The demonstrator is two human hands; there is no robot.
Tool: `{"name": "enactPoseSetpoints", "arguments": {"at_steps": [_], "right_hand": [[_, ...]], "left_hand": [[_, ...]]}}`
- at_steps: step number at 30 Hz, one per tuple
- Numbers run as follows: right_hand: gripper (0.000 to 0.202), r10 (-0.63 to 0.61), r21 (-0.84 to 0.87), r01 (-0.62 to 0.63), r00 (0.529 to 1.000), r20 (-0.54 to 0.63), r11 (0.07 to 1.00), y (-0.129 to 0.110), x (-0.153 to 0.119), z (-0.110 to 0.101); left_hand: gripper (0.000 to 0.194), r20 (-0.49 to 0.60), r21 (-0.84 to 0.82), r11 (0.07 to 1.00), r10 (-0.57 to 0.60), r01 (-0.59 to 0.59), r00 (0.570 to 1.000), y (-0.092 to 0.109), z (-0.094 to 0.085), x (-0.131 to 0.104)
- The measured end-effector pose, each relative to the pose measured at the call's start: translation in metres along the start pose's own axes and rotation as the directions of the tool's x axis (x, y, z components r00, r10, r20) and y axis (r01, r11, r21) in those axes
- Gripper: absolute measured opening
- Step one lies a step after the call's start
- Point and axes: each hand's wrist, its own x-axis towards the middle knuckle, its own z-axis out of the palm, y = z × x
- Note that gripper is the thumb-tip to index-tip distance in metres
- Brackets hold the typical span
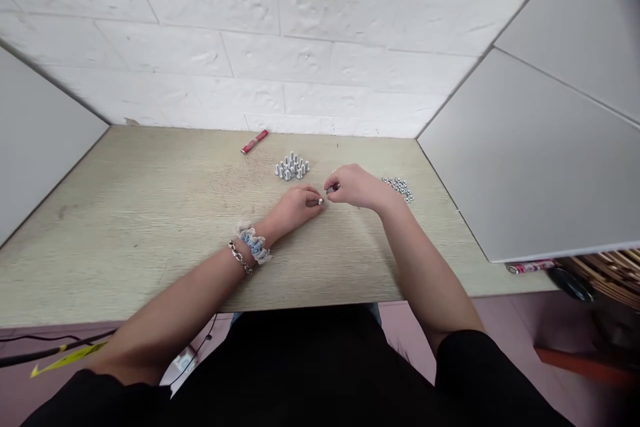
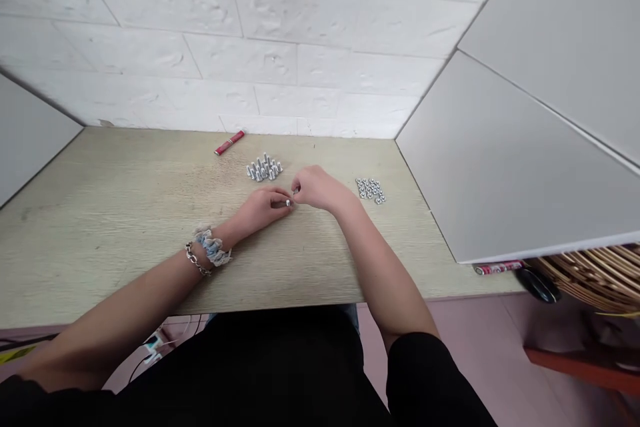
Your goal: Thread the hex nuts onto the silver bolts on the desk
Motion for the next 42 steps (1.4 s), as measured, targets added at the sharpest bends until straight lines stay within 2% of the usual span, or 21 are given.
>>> {"name": "enactPoseSetpoints", "arguments": {"at_steps": [8,14,21,29,36,42], "right_hand": [[0.017,-0.027,0.032,0.028,0.999,-0.024,0.999,-0.004,-0.007,-0.001],[0.016,-0.099,-0.029,0.098,0.995,-0.032,0.995,-0.017,-0.006,0.006],[0.016,-0.128,-0.107,0.120,0.989,-0.070,0.987,-0.021,0.000,0.016],[0.019,-0.098,-0.166,0.091,0.995,-0.032,0.982,-0.018,0.001,0.018],[0.019,-0.093,-0.183,0.085,0.995,-0.033,0.979,-0.018,0.003,0.019],[0.019,-0.056,-0.215,0.049,0.998,-0.028,0.975,-0.018,0.004,0.018]], "left_hand": [[0.035,-0.061,-0.010,1.000,-0.028,0.028,0.998,0.005,-0.009,-0.007],[0.023,0.007,0.026,0.998,0.049,-0.049,0.999,0.001,-0.010,-0.005],[0.016,-0.008,-0.022,1.000,0.021,-0.021,1.000,-0.005,-0.005,-0.001],[0.018,0.013,-0.029,0.999,-0.015,0.015,1.000,-0.005,-0.005,0.000],[0.019,-0.007,-0.049,0.999,0.024,-0.025,1.000,-0.006,-0.003,0.000],[0.018,-0.020,-0.036,0.999,-0.019,0.018,1.000,-0.003,0.000,0.002]]}}
